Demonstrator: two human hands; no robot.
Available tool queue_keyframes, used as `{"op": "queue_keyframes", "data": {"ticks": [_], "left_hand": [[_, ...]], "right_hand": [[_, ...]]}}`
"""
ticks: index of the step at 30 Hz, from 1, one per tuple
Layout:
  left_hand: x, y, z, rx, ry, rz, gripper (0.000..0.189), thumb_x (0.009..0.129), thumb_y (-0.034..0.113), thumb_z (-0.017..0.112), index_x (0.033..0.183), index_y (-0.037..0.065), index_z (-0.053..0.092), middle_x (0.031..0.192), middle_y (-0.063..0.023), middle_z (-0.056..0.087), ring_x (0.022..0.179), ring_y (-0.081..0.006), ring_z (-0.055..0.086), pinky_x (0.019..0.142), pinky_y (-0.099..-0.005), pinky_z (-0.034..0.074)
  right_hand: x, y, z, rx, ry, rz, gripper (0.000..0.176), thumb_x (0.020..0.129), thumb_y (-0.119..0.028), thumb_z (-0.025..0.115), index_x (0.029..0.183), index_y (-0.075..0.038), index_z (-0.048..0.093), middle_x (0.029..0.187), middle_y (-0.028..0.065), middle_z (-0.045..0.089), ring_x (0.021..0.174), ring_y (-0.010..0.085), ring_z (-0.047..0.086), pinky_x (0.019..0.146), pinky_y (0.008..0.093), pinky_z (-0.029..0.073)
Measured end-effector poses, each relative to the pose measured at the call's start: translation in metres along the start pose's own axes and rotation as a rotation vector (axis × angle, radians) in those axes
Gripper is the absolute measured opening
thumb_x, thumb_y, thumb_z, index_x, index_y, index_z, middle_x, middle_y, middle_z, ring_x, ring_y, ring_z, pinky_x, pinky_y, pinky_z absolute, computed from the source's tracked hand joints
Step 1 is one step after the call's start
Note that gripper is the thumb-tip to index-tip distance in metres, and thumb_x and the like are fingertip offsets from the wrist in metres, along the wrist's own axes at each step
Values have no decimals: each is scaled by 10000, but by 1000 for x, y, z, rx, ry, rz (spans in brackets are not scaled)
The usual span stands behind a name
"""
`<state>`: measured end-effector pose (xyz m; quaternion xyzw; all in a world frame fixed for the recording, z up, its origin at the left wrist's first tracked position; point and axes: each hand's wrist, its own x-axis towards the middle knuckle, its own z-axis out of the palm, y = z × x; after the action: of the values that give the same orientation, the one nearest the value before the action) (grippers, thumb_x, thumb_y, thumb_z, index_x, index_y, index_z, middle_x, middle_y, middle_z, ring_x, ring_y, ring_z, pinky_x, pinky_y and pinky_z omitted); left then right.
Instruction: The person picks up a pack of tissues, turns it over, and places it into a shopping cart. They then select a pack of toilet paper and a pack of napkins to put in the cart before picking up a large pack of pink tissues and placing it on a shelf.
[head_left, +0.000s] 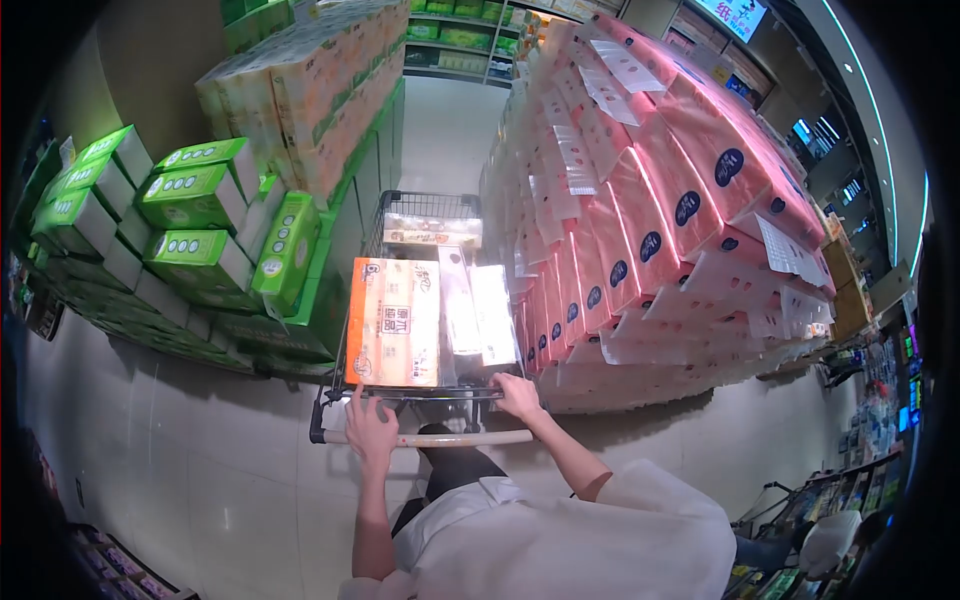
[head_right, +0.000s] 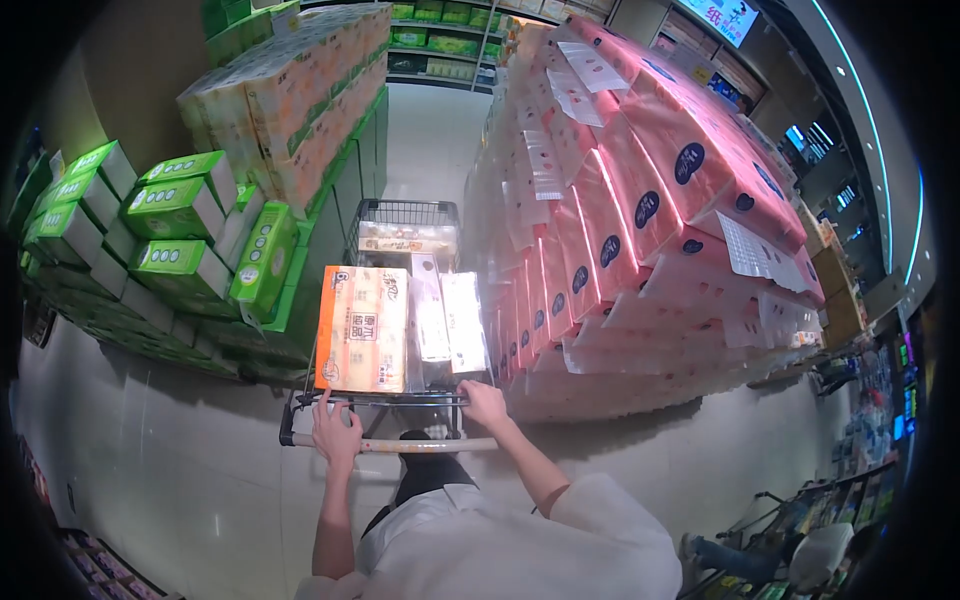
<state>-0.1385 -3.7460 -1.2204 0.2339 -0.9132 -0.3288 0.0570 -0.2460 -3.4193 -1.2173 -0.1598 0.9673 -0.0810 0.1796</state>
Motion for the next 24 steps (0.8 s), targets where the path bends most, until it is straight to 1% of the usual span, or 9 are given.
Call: {"op": "queue_keyframes", "data": {"ticks": [2,6,7,11,14,17,20,24], "left_hand": [[23,1,6,1,3,16,197,783,186,656,956,109,708,1410,-28,513,1167,-264,544,875,-426,511],[61,1,15,-3,7,82,176,790,179,663,949,115,703,1412,-36,511,1201,-276,530,885,-429,512],[65,1,13,10,-13,94,162,798,183,666,941,117,702,1420,-35,508,1192,-273,541,878,-430,518],[102,8,22,21,-61,69,148,811,186,662,931,111,705,1422,-37,509,1144,-265,573,863,-431,529],[126,12,25,27,-121,53,157,817,194,659,940,110,708,1422,-37,509,1151,-264,575,874,-430,527],[154,10,37,39,-126,74,149,820,201,667,944,133,718,1440,-15,501,1169,-244,588,898,-420,527],[177,17,39,29,-148,70,170,824,210,655,942,102,714,1436,-36,499,1169,-258,585,893,-426,525],[208,19,51,41,-148,82,165,822,207,657,933,100,716,1426,-38,511,1153,-254,597,883,-420,530]], "right_hand": [[20,-1,-6,1,8,8,313,739,-168,714,1037,-165,618,1003,53,699,952,294,687,769,448,550],[58,4,-7,34,-5,35,372,691,-138,730,1046,-163,620,1008,48,699,957,285,691,779,436,554],[57,1,-9,39,-12,43,378,680,-126,726,1042,-163,625,1001,49,698,958,281,692,780,431,556],[90,5,-12,87,38,63,299,702,-103,695,990,-166,648,970,38,701,938,267,693,766,419,557],[108,4,-17,95,36,89,299,709,-93,687,998,-166,653,964,42,701,935,270,693,770,422,557],[132,8,-20,141,61,89,296,719,-80,675,1002,-163,664,975,49,706,937,275,692,777,422,557],[153,11,-20,157,70,98,286,726,-82,678,1001,-160,673,977,46,717,943,276,693,778,426,555],[181,13,-27,165,82,115,262,740,-86,679,993,-157,681,975,49,721,951,274,694,775,426,551]]}}
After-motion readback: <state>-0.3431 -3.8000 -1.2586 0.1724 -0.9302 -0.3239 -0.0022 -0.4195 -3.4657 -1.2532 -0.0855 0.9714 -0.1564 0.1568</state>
